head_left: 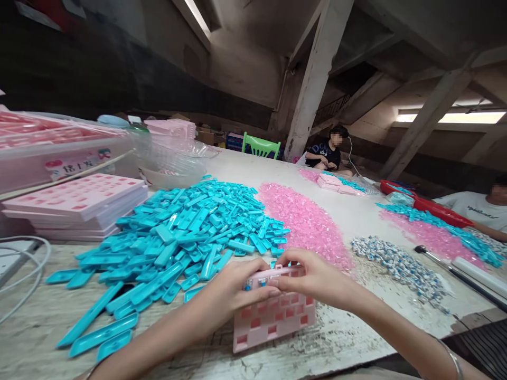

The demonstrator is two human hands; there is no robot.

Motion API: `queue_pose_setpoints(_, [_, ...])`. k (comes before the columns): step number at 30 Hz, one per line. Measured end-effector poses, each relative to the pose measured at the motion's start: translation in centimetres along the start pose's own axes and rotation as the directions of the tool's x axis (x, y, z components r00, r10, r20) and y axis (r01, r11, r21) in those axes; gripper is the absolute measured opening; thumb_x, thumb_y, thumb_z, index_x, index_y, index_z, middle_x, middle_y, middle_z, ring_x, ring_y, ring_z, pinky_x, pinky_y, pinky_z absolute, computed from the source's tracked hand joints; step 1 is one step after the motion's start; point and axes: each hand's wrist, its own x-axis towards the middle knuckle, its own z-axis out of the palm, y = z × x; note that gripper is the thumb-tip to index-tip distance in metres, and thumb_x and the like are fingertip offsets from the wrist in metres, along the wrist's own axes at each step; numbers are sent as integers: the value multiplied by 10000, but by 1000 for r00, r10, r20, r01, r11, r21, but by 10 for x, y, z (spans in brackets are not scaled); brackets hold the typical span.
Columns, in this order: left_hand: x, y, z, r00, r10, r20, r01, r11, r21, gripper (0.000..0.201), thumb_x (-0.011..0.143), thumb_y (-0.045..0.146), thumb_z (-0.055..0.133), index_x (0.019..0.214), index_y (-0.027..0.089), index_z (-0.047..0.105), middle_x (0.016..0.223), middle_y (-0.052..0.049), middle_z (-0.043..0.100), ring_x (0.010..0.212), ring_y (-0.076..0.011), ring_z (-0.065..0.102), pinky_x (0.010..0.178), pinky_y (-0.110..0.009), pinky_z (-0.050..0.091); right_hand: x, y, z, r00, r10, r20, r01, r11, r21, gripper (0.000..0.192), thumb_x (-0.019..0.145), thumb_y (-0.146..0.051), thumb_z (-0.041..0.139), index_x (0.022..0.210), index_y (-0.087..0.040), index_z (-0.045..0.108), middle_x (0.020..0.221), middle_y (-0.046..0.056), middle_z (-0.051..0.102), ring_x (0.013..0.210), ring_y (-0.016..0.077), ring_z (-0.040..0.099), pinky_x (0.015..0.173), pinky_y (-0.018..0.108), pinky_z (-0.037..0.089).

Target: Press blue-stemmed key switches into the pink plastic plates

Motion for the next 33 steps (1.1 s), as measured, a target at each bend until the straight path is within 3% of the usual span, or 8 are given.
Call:
queue_pose_setpoints(12, [-2,-1,5,998,-8,56,9,1000,-18,251,903,458,551,915,211,596,913,0,665,831,-194,585,719,-249,389,0,12,1,1000,22,16,-21,999,-38,202,767,-346,675,829,-167,606,759,-23,528,708,135,496,606,235,330])
queue_pose_setpoints(33, [-2,-4,12,995,34,95,-28,997,-68,245,898,441,544,854,210,609,881,-5,670,808,-187,592,733,-249,417,-10,4,0,994,24,103,-6,985,-175,261,896,-420,608,830,-169,591,800,-8,577,747,144,509,641,259,343])
